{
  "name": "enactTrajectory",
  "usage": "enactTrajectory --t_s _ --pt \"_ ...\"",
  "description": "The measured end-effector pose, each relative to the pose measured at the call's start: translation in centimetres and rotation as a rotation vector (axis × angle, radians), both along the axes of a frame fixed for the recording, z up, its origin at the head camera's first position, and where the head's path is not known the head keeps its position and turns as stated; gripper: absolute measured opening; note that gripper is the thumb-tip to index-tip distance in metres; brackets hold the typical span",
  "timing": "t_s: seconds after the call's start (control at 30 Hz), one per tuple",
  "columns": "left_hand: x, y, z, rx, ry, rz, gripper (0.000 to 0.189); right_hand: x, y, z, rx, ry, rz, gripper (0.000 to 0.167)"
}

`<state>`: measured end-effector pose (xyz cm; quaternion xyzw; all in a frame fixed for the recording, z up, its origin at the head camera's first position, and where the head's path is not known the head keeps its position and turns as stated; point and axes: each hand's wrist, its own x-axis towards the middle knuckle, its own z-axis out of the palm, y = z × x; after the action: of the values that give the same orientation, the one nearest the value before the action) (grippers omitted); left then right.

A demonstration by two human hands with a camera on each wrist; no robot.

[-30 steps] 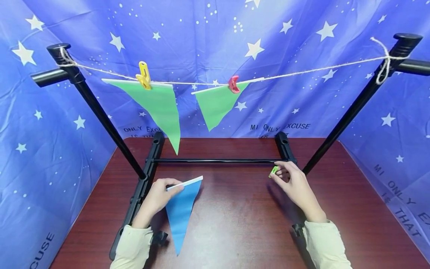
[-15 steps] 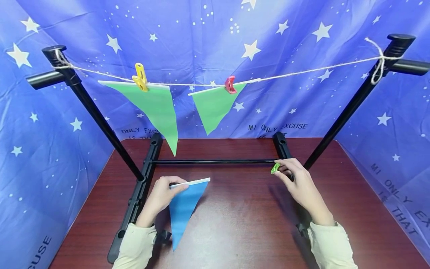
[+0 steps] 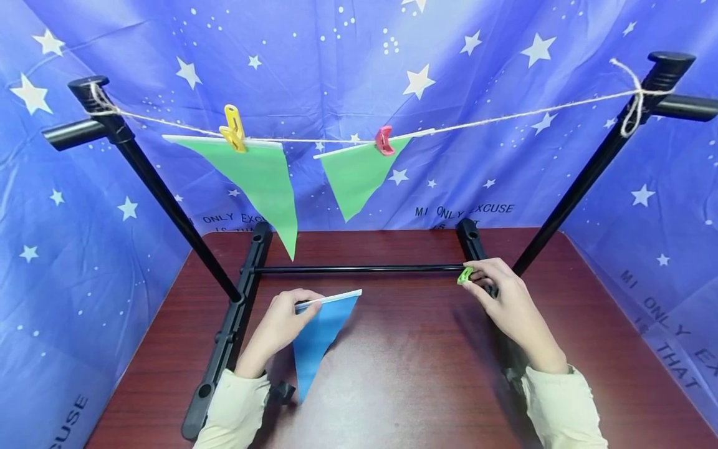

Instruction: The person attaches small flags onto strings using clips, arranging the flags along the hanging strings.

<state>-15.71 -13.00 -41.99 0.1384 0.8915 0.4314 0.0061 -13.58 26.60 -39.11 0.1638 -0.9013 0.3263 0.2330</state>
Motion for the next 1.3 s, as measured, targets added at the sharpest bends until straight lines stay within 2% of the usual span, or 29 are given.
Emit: enactTrajectory --t_s 0.27,0.63,0.8,1.3 --pt "-0.1 0.7 0.8 0.043 0.017 -0.024 0.010 -0.1 0.3 0.9 0.026 0.013 -0.016 0.034" --pt "-0.4 1.9 1.9 0.100 0.050 -0.044 0.006 -0.2 -0.1 2.3 0.045 0.077 0.031 0.037" --pt "-0.6 2.3 2.0 0.119 0.081 -0.040 0.015 -0.2 -0.2 3.0 0.068 0.106 0.049 0.039" --pt "-0.8 3.5 2.3 0.157 0.129 -0.068 0.008 0.1 -0.5 5.2 0.108 0.158 0.055 0.038"
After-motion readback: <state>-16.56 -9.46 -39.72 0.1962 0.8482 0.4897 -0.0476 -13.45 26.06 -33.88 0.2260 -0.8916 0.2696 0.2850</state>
